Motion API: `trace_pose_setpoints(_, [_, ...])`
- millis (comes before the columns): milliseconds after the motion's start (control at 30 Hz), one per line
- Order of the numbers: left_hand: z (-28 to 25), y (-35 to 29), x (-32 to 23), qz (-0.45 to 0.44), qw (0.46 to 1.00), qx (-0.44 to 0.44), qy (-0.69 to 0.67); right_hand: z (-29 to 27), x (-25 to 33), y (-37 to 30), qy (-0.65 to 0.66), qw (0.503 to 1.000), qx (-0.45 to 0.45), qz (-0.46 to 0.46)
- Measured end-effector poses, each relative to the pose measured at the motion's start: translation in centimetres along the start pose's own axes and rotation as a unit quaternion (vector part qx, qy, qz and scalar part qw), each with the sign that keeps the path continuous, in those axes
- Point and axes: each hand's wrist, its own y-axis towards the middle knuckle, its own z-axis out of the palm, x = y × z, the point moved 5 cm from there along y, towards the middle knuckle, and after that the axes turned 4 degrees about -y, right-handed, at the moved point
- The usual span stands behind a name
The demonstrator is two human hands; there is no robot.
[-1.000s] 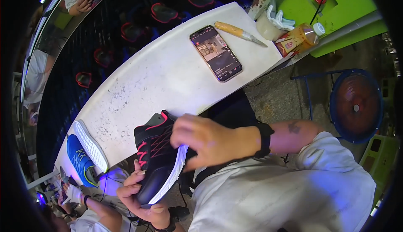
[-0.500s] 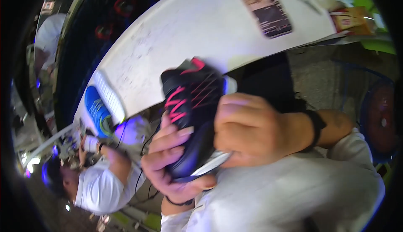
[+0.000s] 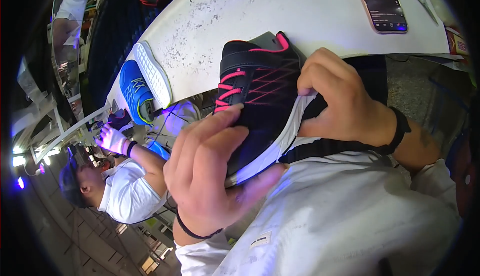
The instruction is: Inspecting shoes for quality and inserting insoles on a shoe manufacturing line.
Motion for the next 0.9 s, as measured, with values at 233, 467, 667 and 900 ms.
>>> trace_pose_setpoints(233, [0.1,1.8,-2.4,0.006,0.999,0.008,0.041,0.5,1.7,-1.6,0.112,0.992,-0.019,-0.052])
trace_pose_setpoints(467, [-0.2,2.5,-1.6,0.155,0.986,0.016,0.061,0.4,1.1,-0.4,0.078,0.983,-0.103,-0.132])
trace_pose_setpoints(667, [-0.6,2.1,-0.2,0.121,0.991,-0.001,0.05,0.9,-0.1,-0.5,0.042,0.998,-0.039,-0.029])
trace_pose_setpoints(900, [-1.0,2.5,2.2,0.127,0.991,-0.028,-0.013,1.1,-1.2,1.1,0.014,0.995,-0.004,-0.097])
